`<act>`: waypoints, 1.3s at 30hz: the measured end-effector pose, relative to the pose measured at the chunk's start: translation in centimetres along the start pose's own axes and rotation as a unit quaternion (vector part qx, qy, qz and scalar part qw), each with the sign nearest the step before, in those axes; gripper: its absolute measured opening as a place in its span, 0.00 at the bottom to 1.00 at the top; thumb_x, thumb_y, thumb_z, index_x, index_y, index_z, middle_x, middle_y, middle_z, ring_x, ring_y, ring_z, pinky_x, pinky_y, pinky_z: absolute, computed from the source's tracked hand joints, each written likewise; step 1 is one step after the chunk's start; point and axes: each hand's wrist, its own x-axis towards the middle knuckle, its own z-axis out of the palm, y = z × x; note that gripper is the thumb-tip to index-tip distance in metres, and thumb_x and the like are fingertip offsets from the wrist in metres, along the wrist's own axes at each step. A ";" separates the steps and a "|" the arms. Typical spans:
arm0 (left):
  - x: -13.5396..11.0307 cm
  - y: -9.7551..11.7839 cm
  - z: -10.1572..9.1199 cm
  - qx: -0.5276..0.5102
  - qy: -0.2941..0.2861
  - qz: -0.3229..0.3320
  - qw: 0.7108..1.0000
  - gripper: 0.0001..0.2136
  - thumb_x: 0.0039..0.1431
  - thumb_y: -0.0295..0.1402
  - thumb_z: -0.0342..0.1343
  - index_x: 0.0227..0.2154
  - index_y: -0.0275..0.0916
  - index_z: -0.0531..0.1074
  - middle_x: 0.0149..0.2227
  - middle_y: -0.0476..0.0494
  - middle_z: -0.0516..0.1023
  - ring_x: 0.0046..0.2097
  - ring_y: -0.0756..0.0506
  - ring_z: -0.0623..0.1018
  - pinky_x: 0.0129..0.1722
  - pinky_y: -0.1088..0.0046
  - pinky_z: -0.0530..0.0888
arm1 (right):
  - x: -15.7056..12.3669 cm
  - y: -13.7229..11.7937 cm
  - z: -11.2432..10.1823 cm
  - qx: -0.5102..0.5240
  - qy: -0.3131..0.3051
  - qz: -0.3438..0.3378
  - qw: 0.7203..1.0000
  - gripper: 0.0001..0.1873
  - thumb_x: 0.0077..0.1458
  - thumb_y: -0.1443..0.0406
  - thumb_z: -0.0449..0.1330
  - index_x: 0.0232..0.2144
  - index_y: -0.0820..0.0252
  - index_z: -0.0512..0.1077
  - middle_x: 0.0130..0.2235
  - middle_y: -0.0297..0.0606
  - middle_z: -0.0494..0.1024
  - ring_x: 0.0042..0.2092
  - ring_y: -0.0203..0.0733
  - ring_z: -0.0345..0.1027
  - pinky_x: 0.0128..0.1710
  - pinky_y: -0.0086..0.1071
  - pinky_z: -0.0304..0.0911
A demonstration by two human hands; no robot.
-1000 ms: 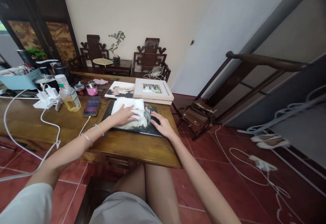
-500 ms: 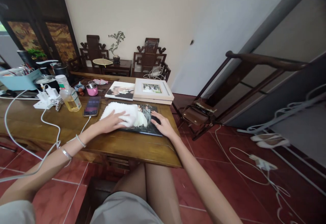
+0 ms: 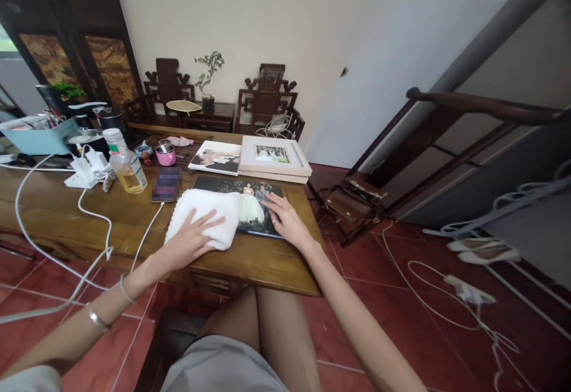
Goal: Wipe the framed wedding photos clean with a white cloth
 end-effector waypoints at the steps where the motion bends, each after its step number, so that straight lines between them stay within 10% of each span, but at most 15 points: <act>1: -0.2 0.4 0.2 0.001 0.003 0.004 1.000 0.10 0.66 0.33 0.51 0.43 0.46 0.77 0.66 0.46 0.58 0.69 0.39 0.50 0.64 0.41 0.46 | 0.0 -0.8 0.0 -0.011 -0.010 -0.011 1.000 0.20 0.61 0.66 0.49 0.52 0.55 0.73 0.60 0.45 0.69 0.65 0.51 0.54 0.63 0.60 0.46; 5: -1.1 1.2 1.2 -0.021 0.071 -0.022 0.997 0.13 0.67 0.31 0.46 0.41 0.43 0.78 0.66 0.46 0.58 0.68 0.43 0.54 0.66 0.49 0.50 | 0.2 -5.2 0.8 -0.037 -0.070 -0.061 0.995 0.25 0.61 0.55 0.54 0.58 0.56 0.67 0.61 0.46 0.67 0.66 0.53 0.53 0.66 0.55 0.43; 10: -2.0 0.8 3.9 -0.027 0.246 -0.207 0.946 0.18 0.66 0.31 0.43 0.27 0.39 0.77 0.48 0.38 0.78 0.55 0.41 0.73 0.54 0.60 0.71 | 1.2 -8.6 3.4 -0.074 -0.095 -0.045 0.992 0.46 0.51 0.42 0.59 0.64 0.59 0.56 0.67 0.54 0.53 0.69 0.64 0.38 0.64 0.63 0.36; 15: -1.6 0.9 4.8 -0.019 0.381 -0.305 0.873 0.18 0.62 0.43 0.52 0.20 0.40 0.71 0.22 0.44 0.76 0.31 0.45 0.78 0.36 0.69 0.77 | 1.9 -8.3 4.8 -0.110 -0.101 -0.048 0.988 0.35 0.58 0.50 0.57 0.63 0.61 0.60 0.64 0.58 0.59 0.67 0.65 0.47 0.64 0.62 0.41; 22: -0.9 1.0 5.0 0.008 0.532 -0.268 0.803 0.16 0.55 0.43 0.60 0.20 0.36 0.72 0.22 0.42 0.77 0.25 0.44 0.77 0.31 0.70 0.76 | 2.4 -8.2 4.9 -0.287 -0.156 -0.156 0.932 0.27 0.66 0.58 0.47 0.64 0.60 0.56 0.60 0.66 0.64 0.61 0.70 0.57 0.52 0.67 0.57; 29: -1.5 0.2 6.1 -0.100 0.556 -0.321 0.760 0.15 0.60 0.40 0.55 0.36 0.31 0.77 0.37 0.34 0.82 0.40 0.38 0.82 0.44 0.64 0.76 | 1.4 -7.9 2.3 -0.382 -0.165 -0.220 0.882 0.27 0.64 0.72 0.46 0.64 0.62 0.55 0.57 0.69 0.66 0.58 0.65 0.64 0.50 0.61 0.63; 39: -1.2 0.9 5.2 -0.218 0.584 -0.367 0.691 0.17 0.58 0.44 0.56 0.35 0.31 0.76 0.37 0.34 0.81 0.42 0.37 0.81 0.43 0.65 0.78 | -0.5 -8.0 -0.9 -0.340 -0.107 -0.253 0.899 0.26 0.60 0.75 0.50 0.61 0.67 0.60 0.54 0.60 0.72 0.57 0.56 0.66 0.53 0.49 0.64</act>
